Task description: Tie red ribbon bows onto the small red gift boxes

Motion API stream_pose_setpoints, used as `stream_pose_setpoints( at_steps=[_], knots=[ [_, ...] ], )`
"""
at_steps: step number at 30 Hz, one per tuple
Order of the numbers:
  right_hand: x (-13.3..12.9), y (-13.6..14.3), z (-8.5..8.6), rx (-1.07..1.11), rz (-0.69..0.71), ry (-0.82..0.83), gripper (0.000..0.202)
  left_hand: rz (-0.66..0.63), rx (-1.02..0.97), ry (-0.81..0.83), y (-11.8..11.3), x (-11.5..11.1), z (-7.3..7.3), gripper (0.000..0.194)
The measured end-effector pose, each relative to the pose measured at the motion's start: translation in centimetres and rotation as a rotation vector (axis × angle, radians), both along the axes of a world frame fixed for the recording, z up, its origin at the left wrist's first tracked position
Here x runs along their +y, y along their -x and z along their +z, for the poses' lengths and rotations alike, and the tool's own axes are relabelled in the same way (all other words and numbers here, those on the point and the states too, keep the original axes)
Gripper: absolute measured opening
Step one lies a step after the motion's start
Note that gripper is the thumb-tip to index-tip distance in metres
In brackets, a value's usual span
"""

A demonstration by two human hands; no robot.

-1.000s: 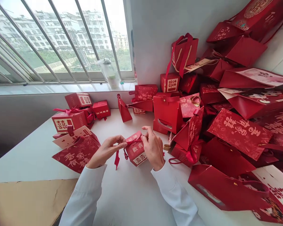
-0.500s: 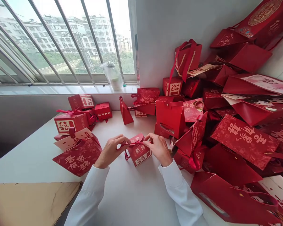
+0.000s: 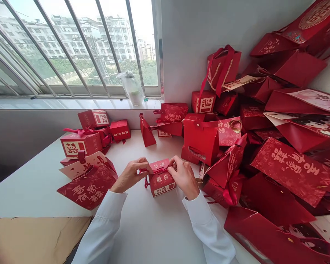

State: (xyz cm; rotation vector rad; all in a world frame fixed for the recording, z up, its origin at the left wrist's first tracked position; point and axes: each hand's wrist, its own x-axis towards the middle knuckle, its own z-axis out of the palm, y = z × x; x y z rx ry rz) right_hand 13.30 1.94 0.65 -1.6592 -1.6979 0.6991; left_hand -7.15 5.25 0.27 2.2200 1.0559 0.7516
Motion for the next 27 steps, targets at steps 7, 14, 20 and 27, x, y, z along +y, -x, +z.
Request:
stream_pose_setpoints(
  at_steps=[7,14,20,27],
  knots=[
    [0.0,0.0,0.4,0.034,0.04,0.012,0.018,-0.031,-0.023,-0.043,0.3,0.2,0.3,0.025],
    [-0.2,-0.4,0.4,0.006,0.12,0.033,0.017,-0.085,-0.013,0.02,0.1,0.0,1.4,0.023],
    [-1.0,-0.8,0.8,-0.085,0.004,-0.125,0.017,-0.209,0.04,0.164,-0.1,-0.4,2.3,0.01],
    [-3.9,0.7,0.8,-0.084,0.056,-0.093,0.015,-0.132,0.273,0.158,-0.8,-2.8,3.6,0.017]
  ],
)
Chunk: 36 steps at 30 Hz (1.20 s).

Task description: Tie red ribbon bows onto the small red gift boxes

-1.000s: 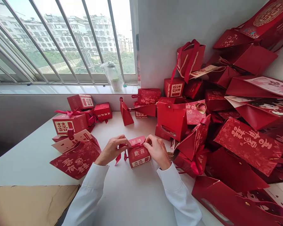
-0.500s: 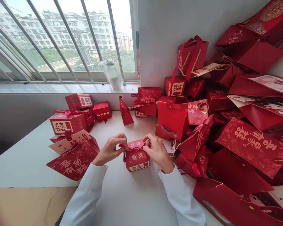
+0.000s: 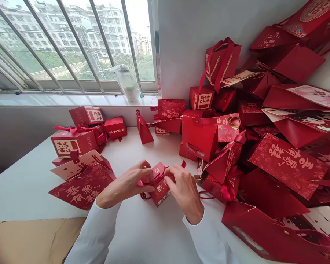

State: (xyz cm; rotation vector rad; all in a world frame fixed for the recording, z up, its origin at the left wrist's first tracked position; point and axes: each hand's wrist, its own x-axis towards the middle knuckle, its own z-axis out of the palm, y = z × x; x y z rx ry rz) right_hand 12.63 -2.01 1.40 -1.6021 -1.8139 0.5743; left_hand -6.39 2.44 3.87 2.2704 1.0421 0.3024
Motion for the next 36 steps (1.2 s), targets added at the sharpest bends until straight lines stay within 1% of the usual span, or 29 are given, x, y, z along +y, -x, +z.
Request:
stream_pose_setpoints(
  at_steps=[2,4,7,8,10,12,15,20,23,26,29,33,36],
  knots=[
    [-0.6,0.4,-0.5,0.013,-0.004,0.02,0.015,-0.053,0.007,-0.032,0.0,-0.3,0.3,0.026],
    [-1.0,0.8,-1.0,0.037,-0.022,0.027,0.015,-0.056,-0.019,-0.079,0.0,-0.1,0.2,0.031],
    [-1.4,1.2,-1.3,0.066,-0.062,0.004,0.016,0.03,-0.091,-0.137,-0.3,0.7,-0.6,0.025],
    [-1.5,1.3,-1.3,0.072,-0.072,-0.004,0.016,0.039,-0.113,-0.14,-0.5,0.9,-0.8,0.022],
    [-1.5,1.6,-1.3,0.067,-0.091,-0.012,0.016,0.006,-0.133,-0.118,-1.0,1.3,-1.2,0.02],
    [-1.5,2.0,-1.2,0.025,-0.116,-0.009,0.016,-0.036,-0.135,-0.09,-1.4,1.4,-1.4,0.019],
    [-1.4,2.7,-1.1,-0.08,-0.164,0.0,0.015,-0.057,-0.136,-0.081,-1.7,1.5,-1.5,0.018],
    [-0.9,3.7,-0.6,-0.284,-0.198,0.064,0.017,-0.085,-0.106,-0.133,-1.7,1.8,-2.4,0.017],
    [-0.8,3.8,-0.4,-0.333,-0.194,0.082,0.017,-0.087,-0.078,-0.155,-1.7,1.7,-2.6,0.018],
    [-1.2,3.8,-0.7,-0.25,-0.182,0.031,0.015,-0.078,-0.082,-0.115,-1.4,1.4,-2.1,0.019],
    [-1.7,3.8,-1.5,-0.127,-0.186,-0.035,0.014,-0.054,-0.084,-0.053,-1.2,1.2,-1.6,0.021],
    [-2.2,3.7,-2.3,-0.031,-0.189,-0.08,0.015,-0.02,-0.1,0.039,-1.2,1.1,-1.4,0.021],
    [-2.2,2.9,-2.2,0.062,-0.122,-0.081,0.014,0.082,-0.091,0.027,-1.0,0.5,-0.9,0.019]
  ],
)
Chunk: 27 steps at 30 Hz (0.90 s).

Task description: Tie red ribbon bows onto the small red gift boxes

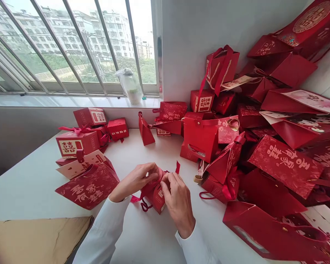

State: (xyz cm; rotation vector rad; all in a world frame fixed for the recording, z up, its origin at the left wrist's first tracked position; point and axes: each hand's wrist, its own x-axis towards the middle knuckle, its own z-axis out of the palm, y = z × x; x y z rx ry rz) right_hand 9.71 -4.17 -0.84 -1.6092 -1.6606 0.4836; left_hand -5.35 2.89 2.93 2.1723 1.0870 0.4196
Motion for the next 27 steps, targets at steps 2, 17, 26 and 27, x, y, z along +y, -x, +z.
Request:
stream_pose_setpoints(
  at_steps=[2,17,26,27],
  knots=[
    [0.4,-0.8,0.4,0.044,0.013,-0.018,0.013,0.088,0.035,-0.051,0.2,-0.7,0.6,0.02],
    [3.0,-2.8,3.1,-0.141,0.349,0.067,0.013,0.324,0.062,-0.033,-0.1,-4.8,-0.4,0.023],
    [1.9,-1.5,3.1,-0.144,0.112,0.207,0.018,0.366,0.152,0.065,-0.3,-4.3,-0.2,0.026],
    [2.0,-1.4,2.8,-0.147,0.095,0.22,0.02,0.356,0.163,0.07,-0.1,-4.1,-0.1,0.028]
  ],
)
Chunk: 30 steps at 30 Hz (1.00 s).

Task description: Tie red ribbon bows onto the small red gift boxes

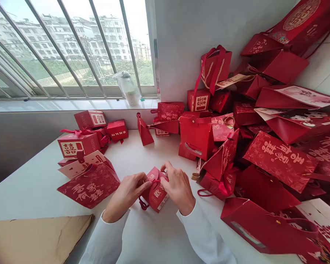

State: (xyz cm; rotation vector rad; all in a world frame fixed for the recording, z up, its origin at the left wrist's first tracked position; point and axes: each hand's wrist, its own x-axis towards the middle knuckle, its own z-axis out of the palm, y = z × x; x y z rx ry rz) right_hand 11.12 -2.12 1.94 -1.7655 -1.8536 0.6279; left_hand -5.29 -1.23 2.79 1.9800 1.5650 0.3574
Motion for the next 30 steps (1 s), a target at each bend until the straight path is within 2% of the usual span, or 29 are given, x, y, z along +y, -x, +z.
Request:
stream_pose_setpoints(
  at_steps=[6,15,23,30],
  knots=[
    [0.3,-0.2,-1.3,0.001,-0.059,0.011,0.024,-0.056,0.037,0.071,1.3,0.6,0.4,0.032],
    [-0.3,0.1,-0.6,0.039,-0.056,0.012,0.027,-0.14,-0.142,0.215,2.4,1.1,0.6,0.029],
    [-1.0,-0.1,-0.8,0.072,-0.058,0.014,0.028,-0.128,-0.082,0.191,2.4,0.7,0.7,0.03],
    [-1.8,-0.6,-0.5,0.133,-0.067,0.013,0.024,-0.109,-0.05,0.041,1.4,-0.8,1.2,0.023]
  ],
)
